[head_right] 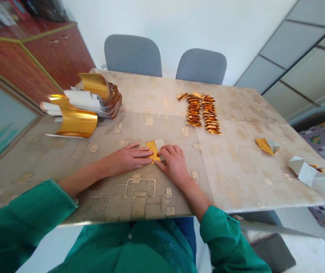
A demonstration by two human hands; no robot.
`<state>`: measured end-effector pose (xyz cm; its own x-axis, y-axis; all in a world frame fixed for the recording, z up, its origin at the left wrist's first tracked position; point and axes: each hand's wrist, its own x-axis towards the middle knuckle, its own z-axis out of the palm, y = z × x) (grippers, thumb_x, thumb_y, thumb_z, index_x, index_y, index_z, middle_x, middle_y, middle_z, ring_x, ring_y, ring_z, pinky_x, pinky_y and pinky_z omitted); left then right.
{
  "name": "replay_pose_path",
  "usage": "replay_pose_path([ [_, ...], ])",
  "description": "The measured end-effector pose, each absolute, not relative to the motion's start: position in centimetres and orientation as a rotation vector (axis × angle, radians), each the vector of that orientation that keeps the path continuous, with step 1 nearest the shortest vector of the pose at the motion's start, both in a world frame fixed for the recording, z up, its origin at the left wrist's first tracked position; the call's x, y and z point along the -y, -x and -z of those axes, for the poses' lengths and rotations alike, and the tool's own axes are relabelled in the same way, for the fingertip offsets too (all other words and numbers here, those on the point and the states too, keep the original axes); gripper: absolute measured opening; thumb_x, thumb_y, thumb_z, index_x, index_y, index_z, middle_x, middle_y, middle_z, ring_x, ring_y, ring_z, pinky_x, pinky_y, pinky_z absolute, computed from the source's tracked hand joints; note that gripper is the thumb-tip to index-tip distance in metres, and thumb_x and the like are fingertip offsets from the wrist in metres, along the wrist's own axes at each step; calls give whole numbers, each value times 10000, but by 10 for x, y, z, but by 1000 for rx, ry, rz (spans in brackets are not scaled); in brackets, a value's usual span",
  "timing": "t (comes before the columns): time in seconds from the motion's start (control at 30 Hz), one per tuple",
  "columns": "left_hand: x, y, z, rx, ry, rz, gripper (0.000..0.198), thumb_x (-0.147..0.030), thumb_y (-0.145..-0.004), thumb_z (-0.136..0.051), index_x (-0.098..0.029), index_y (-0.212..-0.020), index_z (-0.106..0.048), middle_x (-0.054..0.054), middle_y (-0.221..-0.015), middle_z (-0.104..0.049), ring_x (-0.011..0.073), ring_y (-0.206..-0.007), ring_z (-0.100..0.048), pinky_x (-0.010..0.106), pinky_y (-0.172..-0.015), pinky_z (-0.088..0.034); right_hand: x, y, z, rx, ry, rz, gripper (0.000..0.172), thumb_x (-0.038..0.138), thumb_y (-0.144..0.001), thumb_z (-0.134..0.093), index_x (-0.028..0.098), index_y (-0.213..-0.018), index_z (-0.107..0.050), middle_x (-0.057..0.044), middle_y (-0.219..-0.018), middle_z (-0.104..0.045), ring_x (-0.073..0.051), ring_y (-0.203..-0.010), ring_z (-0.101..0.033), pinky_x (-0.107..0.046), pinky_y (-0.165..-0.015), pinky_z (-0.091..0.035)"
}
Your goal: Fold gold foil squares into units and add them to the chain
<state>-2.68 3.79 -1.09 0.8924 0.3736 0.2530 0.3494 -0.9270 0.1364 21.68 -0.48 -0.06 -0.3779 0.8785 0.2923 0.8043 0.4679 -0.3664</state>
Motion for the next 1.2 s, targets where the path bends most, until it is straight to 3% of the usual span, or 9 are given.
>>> replay_pose_path([
  [0.2,-40,37,3,-480,-2871,-372,357,-287,-958,-600,-354,-1309,-606,75,-1480,-511,250,-1374,-480,537,-1171,-241,3,-222,2,2251,1395,-293,174,301,-870,-686,240,-1032,-663,-65,-1154,-651,-244,-1083,-537,-413,-926,-432],
  [0.4,-48,25,1,-543,-2872,-504,290,-254,-986,-550,-273,-1259,-644,61,-1288,-672,202,-1226,-594,444,-1108,-353,3,-219,-2,2256,1386,-296,140,321,-908,-643,234,-1015,-667,-55,-1123,-654,-229,-1066,-535,-393,-943,-412],
  [0.53,-58,11,-3,-531,-2934,-527,198,-296,-980,-564,-227,-1092,-711,49,-1131,-730,184,-1042,-650,365,-988,-449,2,-218,-5,2278,1413,-241,120,314,-922,-619,241,-1000,-674,-49,-1085,-661,-222,-1034,-541,-381,-921,-412],
  [0.63,-60,5,-4,-530,-3009,-526,247,-239,-1010,-486,-216,-998,-732,48,-1082,-740,176,-1000,-656,351,-954,-477,1,-220,-5,2303,1379,-233,106,276,-916,-618,236,-999,-669,-53,-1089,-658,-218,-1031,-545,-380,-919,-419],
  [0.93,-60,10,-7,-447,-3010,-529,209,-267,-1000,-521,-231,-1009,-727,35,-1121,-733,179,-1018,-660,372,-1002,-465,0,-226,-2,2275,1316,-307,119,227,-947,-569,237,-970,-685,-50,-1076,-656,-213,-1003,-535,-357,-899,-426],
  [1.2,-58,9,-7,-506,-3065,-490,262,-152,-1003,-473,-248,-1002,-716,11,-1077,-745,150,-1006,-677,471,-1169,-332,4,-224,-6,2350,1326,-291,128,295,-932,-597,224,-1015,-663,-72,-1120,-629,-239,-1046,-513,-387,-923,-417],
])
